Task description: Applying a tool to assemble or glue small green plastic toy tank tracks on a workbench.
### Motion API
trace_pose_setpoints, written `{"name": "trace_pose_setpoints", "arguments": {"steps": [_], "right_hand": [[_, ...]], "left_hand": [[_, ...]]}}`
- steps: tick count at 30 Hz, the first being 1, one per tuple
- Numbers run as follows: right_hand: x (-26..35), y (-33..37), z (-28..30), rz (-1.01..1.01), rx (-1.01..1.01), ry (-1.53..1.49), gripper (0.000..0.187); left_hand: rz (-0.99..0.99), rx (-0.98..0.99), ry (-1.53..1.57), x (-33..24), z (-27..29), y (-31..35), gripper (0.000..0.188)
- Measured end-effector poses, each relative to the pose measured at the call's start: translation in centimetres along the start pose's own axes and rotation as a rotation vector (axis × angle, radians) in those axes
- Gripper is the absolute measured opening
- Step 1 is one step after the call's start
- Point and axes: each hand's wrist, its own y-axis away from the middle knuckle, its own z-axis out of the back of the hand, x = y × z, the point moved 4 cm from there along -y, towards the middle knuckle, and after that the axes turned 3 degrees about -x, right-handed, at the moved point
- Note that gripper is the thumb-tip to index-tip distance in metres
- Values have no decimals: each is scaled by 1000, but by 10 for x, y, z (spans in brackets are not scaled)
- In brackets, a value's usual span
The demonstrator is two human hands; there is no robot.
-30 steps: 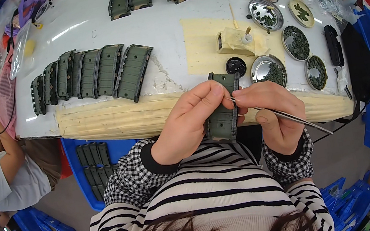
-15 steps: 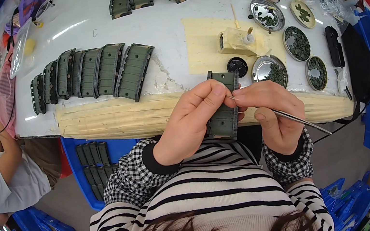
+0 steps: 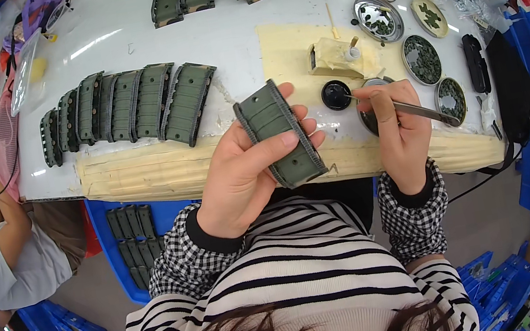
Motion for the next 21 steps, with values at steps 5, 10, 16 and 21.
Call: {"name": "trace_pose_setpoints", "arguments": {"steps": [5, 10, 16, 21], "right_hand": [[-4, -1, -6, 40, 27, 60, 13], [-4, -1, -7, 53, 27, 58, 13], [-3, -1, -5, 58, 16, 35, 14], [6, 1, -1, 12, -3, -83, 20]], "left_hand": [[5, 2, 86, -3, -3, 6, 51], [-36, -7, 68, -6, -1, 7, 43], [-36, -42, -8, -5, -1, 6, 44], [-82, -64, -92, -5, 0, 7, 46]]}}
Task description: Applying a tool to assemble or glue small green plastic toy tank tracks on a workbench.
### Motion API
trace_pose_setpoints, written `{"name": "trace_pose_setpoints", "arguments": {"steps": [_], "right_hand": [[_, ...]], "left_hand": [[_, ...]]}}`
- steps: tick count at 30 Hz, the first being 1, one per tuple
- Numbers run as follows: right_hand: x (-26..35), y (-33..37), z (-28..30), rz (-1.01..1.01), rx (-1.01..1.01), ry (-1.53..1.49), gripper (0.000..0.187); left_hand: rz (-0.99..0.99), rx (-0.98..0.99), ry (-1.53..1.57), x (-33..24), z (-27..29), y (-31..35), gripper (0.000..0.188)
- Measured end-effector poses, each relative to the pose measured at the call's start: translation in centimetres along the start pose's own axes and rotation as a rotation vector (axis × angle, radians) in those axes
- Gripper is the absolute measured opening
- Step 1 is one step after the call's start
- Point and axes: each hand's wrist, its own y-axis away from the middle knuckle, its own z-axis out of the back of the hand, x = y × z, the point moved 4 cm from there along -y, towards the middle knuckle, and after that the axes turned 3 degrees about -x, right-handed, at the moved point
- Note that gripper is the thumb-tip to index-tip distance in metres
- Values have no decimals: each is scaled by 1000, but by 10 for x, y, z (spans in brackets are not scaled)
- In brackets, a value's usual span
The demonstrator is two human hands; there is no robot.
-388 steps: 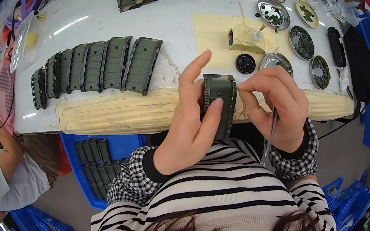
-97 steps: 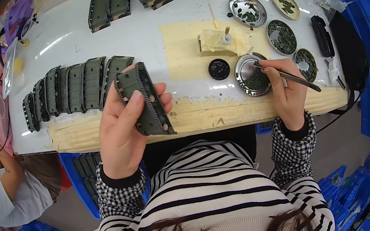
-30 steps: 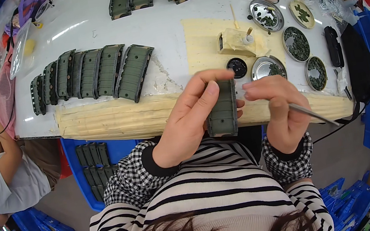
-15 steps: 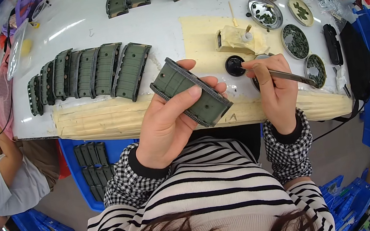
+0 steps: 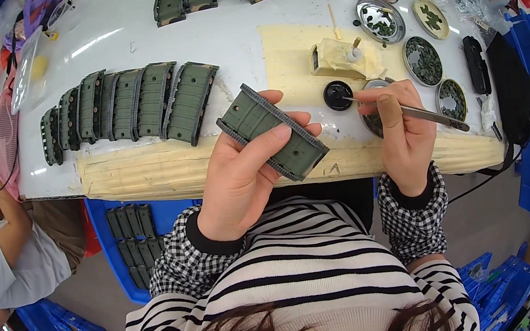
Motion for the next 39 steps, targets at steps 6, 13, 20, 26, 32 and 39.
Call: {"name": "trace_pose_setpoints", "arguments": {"steps": [6, 13, 20, 26, 32, 39], "right_hand": [[23, 6, 3, 72, 2, -156, 27], [44, 10, -9, 198, 170, -131, 20], [40, 7, -11, 184, 300, -243, 14], [37, -2, -10, 154, 376, -389, 16], [38, -2, -10, 134, 400, -400, 16], [38, -3, -10, 139, 416, -391, 15]], "left_hand": [[-387, 49, -231, -1, -8, 0, 42], [-95, 303, -329, 15, -4, -5, 25], [146, 377, -50, 17, -8, -1, 27], [311, 401, 29, 17, -10, 1, 30], [327, 407, 27, 19, -8, 1, 31], [364, 386, 20, 19, -9, 2, 31]]}}
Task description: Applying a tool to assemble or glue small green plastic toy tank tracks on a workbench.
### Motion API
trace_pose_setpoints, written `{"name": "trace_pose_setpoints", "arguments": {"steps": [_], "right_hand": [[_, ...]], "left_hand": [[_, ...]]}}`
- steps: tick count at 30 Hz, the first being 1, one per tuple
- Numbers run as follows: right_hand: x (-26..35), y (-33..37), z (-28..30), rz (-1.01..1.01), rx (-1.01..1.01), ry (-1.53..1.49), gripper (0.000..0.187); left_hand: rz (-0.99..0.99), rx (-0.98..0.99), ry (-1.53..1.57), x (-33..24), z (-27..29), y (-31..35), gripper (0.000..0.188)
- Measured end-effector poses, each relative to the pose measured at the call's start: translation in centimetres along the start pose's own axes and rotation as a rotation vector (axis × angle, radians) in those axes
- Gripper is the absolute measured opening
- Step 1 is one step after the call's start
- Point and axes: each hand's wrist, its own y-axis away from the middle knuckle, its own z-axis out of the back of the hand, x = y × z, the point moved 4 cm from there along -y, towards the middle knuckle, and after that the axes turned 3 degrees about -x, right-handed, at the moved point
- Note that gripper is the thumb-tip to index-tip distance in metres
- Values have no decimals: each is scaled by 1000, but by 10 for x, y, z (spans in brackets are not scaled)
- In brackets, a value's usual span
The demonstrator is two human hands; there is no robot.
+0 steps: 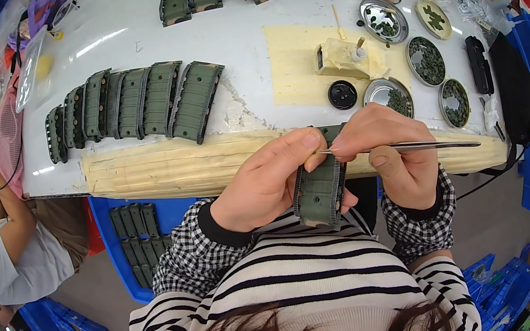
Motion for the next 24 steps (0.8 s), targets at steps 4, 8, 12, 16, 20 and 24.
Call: {"name": "trace_pose_setpoints", "arguments": {"steps": [4, 8, 12, 16, 20, 24], "right_hand": [[0, -1, -1, -15, 4, -3, 14], [-1, 0, -1, -36, 10, -5, 14], [-3, 0, 0, -45, 20, -33, 15], [-4, 1, -1, -56, 15, -57, 16], [-5, 0, -1, -66, 14, -74, 17], [-6, 0, -1, -56, 19, -56, 18]], "left_hand": [[20, 10, 7, 0, 1, 0, 31], [20, 22, 8, 0, 1, 0, 30], [52, 47, 37, 2, 3, 0, 30], [31, -16, -36, 3, 4, -1, 42], [45, -21, -24, 3, 4, -1, 41], [42, -23, -24, 3, 4, -1, 41]]}}
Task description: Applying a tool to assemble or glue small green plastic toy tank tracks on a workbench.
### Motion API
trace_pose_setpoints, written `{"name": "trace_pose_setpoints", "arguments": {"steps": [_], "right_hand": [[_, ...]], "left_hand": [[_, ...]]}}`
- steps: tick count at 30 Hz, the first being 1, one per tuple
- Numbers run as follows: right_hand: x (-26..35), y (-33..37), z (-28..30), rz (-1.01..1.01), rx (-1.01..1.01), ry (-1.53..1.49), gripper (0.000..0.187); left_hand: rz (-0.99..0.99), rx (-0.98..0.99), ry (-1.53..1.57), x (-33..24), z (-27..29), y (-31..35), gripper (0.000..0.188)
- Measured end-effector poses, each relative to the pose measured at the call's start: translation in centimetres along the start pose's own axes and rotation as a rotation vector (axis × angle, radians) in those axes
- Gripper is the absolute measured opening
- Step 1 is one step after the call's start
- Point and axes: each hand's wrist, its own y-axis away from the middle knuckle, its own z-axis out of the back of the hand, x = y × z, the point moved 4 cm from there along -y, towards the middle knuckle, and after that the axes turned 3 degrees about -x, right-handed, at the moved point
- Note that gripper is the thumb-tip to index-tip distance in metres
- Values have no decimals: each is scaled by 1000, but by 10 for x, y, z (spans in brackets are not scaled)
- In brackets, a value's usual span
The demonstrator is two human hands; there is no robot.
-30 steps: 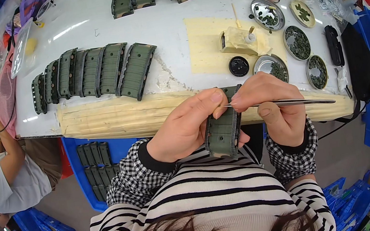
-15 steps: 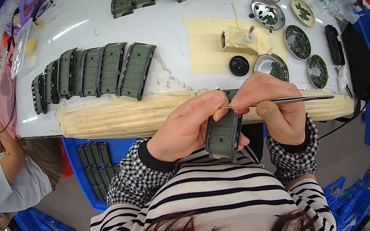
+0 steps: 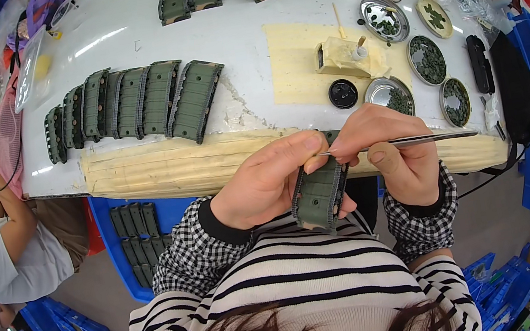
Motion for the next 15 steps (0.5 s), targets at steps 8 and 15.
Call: {"name": "trace_pose_setpoints", "arguments": {"steps": [8, 15], "right_hand": [[-2, 1, -2, -1, -18, 14, 18], [-8, 10, 10, -58, -375, -39, 26]], "left_hand": [[4, 76, 57, 0, 1, -1, 31], [-206, -12, -11, -16, -2, 4, 32]]}}
